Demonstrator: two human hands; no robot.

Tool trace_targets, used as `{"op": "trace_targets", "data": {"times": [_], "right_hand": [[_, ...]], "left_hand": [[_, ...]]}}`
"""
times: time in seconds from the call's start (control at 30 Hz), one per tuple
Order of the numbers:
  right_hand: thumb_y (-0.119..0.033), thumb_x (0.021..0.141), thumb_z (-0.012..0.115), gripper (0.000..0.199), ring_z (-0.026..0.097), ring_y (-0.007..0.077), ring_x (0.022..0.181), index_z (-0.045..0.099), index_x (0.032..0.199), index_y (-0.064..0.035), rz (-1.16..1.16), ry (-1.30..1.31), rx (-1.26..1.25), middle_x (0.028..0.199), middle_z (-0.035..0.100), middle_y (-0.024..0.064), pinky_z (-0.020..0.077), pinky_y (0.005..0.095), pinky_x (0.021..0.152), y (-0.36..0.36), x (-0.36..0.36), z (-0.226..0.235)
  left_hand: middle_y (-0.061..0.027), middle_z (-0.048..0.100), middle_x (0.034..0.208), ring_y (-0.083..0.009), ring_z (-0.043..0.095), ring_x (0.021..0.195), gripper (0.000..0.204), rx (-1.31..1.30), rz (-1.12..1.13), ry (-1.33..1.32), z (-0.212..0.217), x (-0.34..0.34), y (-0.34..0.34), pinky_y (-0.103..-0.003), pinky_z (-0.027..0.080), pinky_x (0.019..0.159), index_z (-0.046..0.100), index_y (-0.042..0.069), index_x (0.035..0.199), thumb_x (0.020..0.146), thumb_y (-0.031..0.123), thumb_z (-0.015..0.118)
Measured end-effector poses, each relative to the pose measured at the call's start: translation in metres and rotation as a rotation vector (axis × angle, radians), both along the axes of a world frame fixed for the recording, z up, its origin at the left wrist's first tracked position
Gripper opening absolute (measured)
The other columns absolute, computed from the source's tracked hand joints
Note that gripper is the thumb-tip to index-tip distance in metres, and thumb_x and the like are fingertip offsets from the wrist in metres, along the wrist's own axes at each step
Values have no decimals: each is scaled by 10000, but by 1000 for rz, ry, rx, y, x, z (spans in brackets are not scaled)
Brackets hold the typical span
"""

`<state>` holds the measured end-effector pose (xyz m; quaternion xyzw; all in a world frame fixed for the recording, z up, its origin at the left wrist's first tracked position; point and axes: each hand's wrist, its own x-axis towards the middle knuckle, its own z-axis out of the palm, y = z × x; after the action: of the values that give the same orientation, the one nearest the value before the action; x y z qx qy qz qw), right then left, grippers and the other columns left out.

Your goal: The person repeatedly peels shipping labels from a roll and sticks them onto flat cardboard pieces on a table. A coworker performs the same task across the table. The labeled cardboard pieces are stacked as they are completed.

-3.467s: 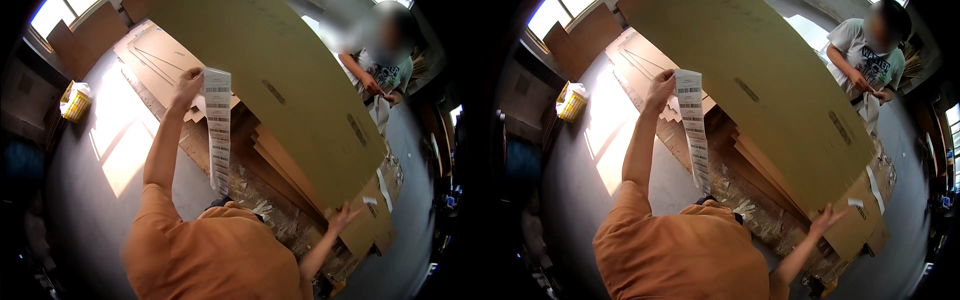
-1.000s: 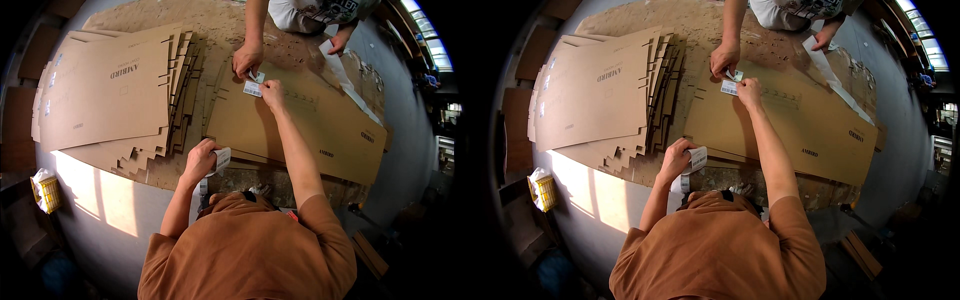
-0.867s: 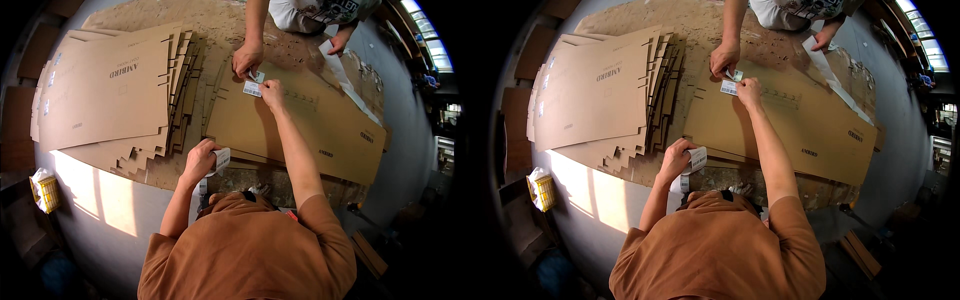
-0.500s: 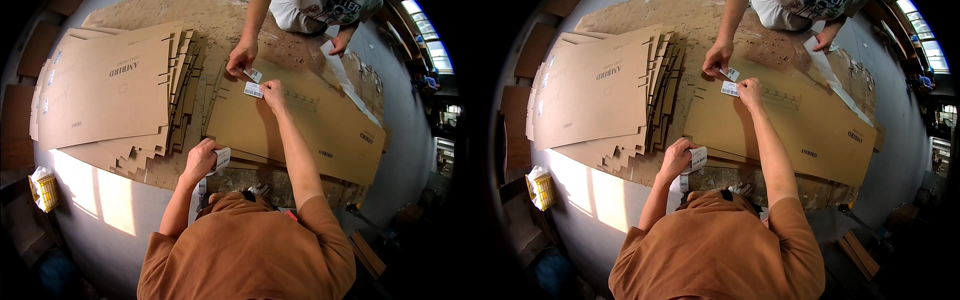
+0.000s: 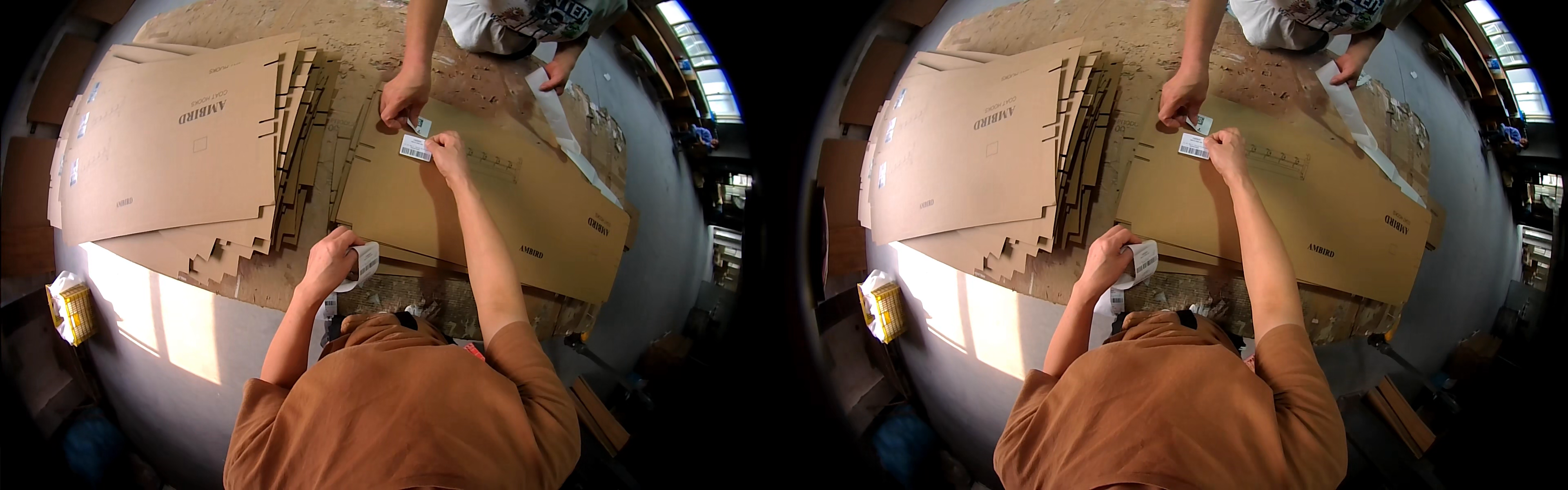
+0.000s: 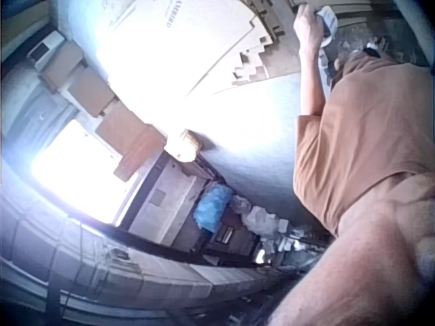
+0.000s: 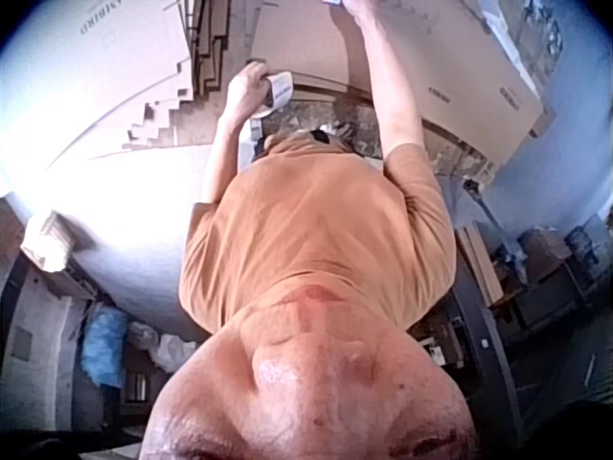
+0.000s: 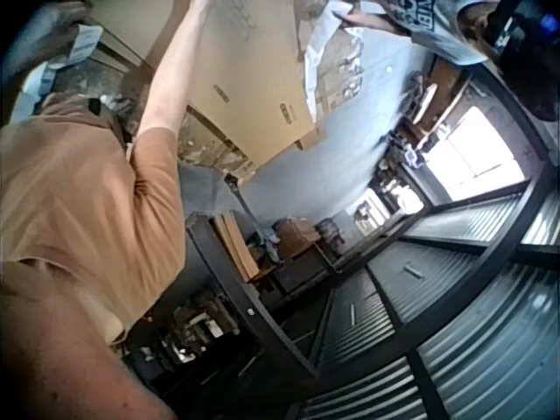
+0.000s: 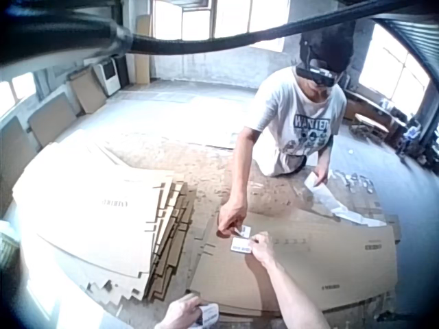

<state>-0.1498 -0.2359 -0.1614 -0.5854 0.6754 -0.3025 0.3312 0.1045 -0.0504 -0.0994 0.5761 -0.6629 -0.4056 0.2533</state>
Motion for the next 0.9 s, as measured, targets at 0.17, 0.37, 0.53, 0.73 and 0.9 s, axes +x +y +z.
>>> {"op": "trace_targets", "data": {"times": [0.17, 0.37, 0.53, 0.73, 0.9], "right_hand": [[-141, 738, 614, 191, 555, 271, 967, 656, 735, 45, 16, 13, -20, 984, 592, 181, 453, 351, 843, 1, -2, -1], [-153, 741, 613, 198, 557, 269, 994, 660, 745, 39, -26, 12, 27, 1008, 594, 183, 449, 349, 858, 2, 0, 1], [-195, 739, 614, 206, 562, 271, 1002, 676, 742, 1, -50, 6, 22, 1055, 594, 140, 432, 378, 881, -2, 0, -9], [-229, 746, 625, 168, 544, 296, 1001, 706, 742, -82, -142, 178, 34, 1046, 600, 101, 391, 445, 916, -9, 11, -17], [-238, 752, 650, 149, 509, 332, 1050, 713, 742, -103, -206, 284, 72, 1072, 593, 91, 388, 469, 917, -9, 25, -9]], "left_hand": [[-104, 602, 862, -310, 603, 800, 129, -8, -5, -10, -1, 0, 0, -389, 485, 698, 624, 29, 859, 750, 9, 559], [-121, 605, 856, -308, 604, 816, 160, 32, 9, -1, 2, -1, 0, -374, 479, 720, 635, 5, 866, 734, -15, 547], [-117, 599, 855, -318, 600, 796, 130, -3, -8, -5, -3, -1, 2, -391, 482, 695, 625, 19, 861, 749, 5, 560], [-116, 591, 849, -328, 594, 784, 115, -26, -29, -12, -5, -2, 2, -405, 482, 680, 620, 28, 862, 758, 22, 572], [-120, 603, 850, -310, 603, 798, 156, -5, -28, -22, -4, -3, 1, -379, 480, 700, 630, 6, 857, 729, -28, 547]]}}
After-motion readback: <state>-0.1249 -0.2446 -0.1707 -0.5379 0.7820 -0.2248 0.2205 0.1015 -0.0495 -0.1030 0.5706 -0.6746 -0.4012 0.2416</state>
